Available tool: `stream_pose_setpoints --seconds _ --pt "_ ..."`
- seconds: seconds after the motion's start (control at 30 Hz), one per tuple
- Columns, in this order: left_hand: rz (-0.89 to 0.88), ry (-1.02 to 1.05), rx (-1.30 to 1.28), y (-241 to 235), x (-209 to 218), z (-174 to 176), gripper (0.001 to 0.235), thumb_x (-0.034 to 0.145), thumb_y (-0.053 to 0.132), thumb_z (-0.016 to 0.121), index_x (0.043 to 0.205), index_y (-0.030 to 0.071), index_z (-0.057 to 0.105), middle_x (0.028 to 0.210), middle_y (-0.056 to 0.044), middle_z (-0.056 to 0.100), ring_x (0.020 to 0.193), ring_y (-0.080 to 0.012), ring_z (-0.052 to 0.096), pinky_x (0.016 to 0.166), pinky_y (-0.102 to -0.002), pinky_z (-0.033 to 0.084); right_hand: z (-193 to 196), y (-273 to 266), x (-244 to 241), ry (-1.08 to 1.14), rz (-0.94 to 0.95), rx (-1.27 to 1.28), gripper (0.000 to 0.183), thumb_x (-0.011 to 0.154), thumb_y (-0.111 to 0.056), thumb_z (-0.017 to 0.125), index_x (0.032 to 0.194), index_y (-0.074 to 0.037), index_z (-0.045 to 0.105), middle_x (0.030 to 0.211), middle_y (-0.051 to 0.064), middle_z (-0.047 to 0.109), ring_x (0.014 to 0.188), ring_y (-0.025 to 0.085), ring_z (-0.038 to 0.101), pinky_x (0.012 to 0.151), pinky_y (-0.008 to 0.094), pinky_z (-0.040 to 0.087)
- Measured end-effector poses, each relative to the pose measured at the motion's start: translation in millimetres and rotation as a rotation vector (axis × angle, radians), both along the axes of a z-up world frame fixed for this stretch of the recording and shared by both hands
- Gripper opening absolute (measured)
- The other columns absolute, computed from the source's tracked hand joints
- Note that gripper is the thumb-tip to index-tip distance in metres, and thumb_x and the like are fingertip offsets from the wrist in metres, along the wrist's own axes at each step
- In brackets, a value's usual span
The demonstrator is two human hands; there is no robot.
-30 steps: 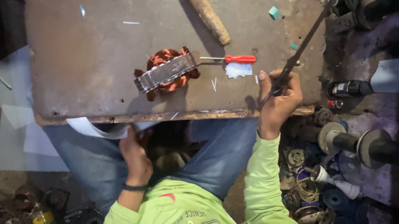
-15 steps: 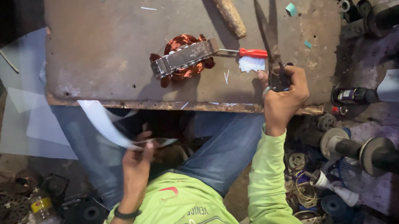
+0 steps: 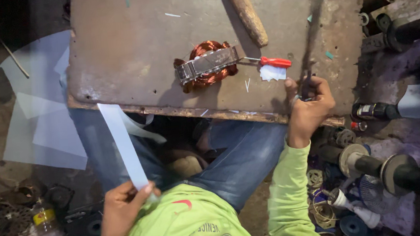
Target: The person cuts rectangular pieces from a white strip of material using scissors. They then use a screwdriver to push the pieces into the slots of a copper-wound motor component.
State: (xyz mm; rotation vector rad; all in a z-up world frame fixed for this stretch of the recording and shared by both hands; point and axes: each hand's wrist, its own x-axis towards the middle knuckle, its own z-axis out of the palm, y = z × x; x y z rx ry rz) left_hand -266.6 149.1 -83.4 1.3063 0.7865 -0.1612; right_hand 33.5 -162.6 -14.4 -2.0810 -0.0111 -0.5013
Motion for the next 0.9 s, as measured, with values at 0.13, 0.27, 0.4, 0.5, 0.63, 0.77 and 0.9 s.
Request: stream_pose_setpoints --seconds 0.13,0.27,0.4,0.5,0.63,0.77,0.9 --pt "-0.503 0.126 0.107 46.1 -22.8 2.3 0.020 0.084 0.018 0.076 0.085 -0.001 0.080 0.074 -0.010 0.081 0.066 -0.0131 0.070 0.065 -0.029 0.056 23.1 6.1 21.5 0.094 0.139 0.076 0.024 0.095 -0.010 0.088 0.103 0.001 0.068 0.089 0.000 0.070 0.080 0.008 0.064 0.072 0.024 0.050" --pt "-0.402 0.085 0.156 55.6 -3.7 25.7 0.012 0.087 0.012 0.072 0.090 0.000 0.073 0.081 -0.012 0.078 0.068 -0.0143 0.069 0.067 -0.030 0.055 47.7 34.7 63.5 0.021 0.237 -0.217 0.029 0.089 -0.012 0.091 0.102 0.003 0.070 0.092 0.006 0.075 0.083 0.008 0.070 0.074 0.025 0.056" --pt "-0.061 -0.152 0.141 37.0 30.8 56.0 0.008 0.089 0.005 0.069 0.095 0.001 0.066 0.088 -0.014 0.075 0.071 -0.0155 0.067 0.068 -0.030 0.055 54.2 59.9 77.5 0.208 0.267 -0.380 0.044 0.077 -0.026 0.096 0.098 0.003 0.070 0.076 0.010 0.071 0.067 0.014 0.067 0.062 0.028 0.052" --pt "0.129 -0.371 0.074 44.9 47.8 75.9 0.009 0.091 0.001 0.066 0.098 0.001 0.060 0.093 -0.016 0.073 0.073 -0.0164 0.066 0.070 -0.030 0.054 47.4 71.0 97.7 0.196 0.299 -0.446 0.042 0.075 -0.030 0.096 0.093 0.000 0.072 0.071 0.008 0.070 0.063 0.016 0.067 0.061 0.030 0.052" --pt "0.252 -0.599 -0.033 37.2 77.4 105.8 0.016 0.094 -0.006 0.062 0.103 0.002 0.053 0.100 -0.017 0.070 0.076 -0.0177 0.064 0.072 -0.031 0.054 35.2 104.4 137.7 -0.126 0.443 -0.381 0.038 0.078 -0.026 0.098 0.088 0.002 0.073 0.073 0.009 0.070 0.064 0.017 0.063 0.061 0.031 0.050" --pt "0.233 -0.696 -0.116 -1.6 117.4 120.5 0.024 0.096 -0.012 0.058 0.108 0.003 0.045 0.106 -0.019 0.067 0.078 -0.0189 0.062 0.073 -0.031 0.053 60.8 129.3 148.5 0.008 0.343 -0.319 0.039 0.081 -0.030 0.097 0.088 0.000 0.073 0.072 0.007 0.070 0.062 0.013 0.062 0.059 0.030 0.047" --pt "0.230 -0.602 -0.118 -26.5 154.9 135.3 0.019 0.097 -0.004 0.061 0.111 0.003 0.049 0.103 -0.014 0.067 0.075 -0.0133 0.064 0.063 -0.026 0.055 107.7 88.9 69.9 0.039 0.409 0.176 0.029 0.107 -0.017 0.084 0.107 0.005 0.066 0.095 0.007 0.064 0.085 0.011 0.057 0.078 0.025 0.046"
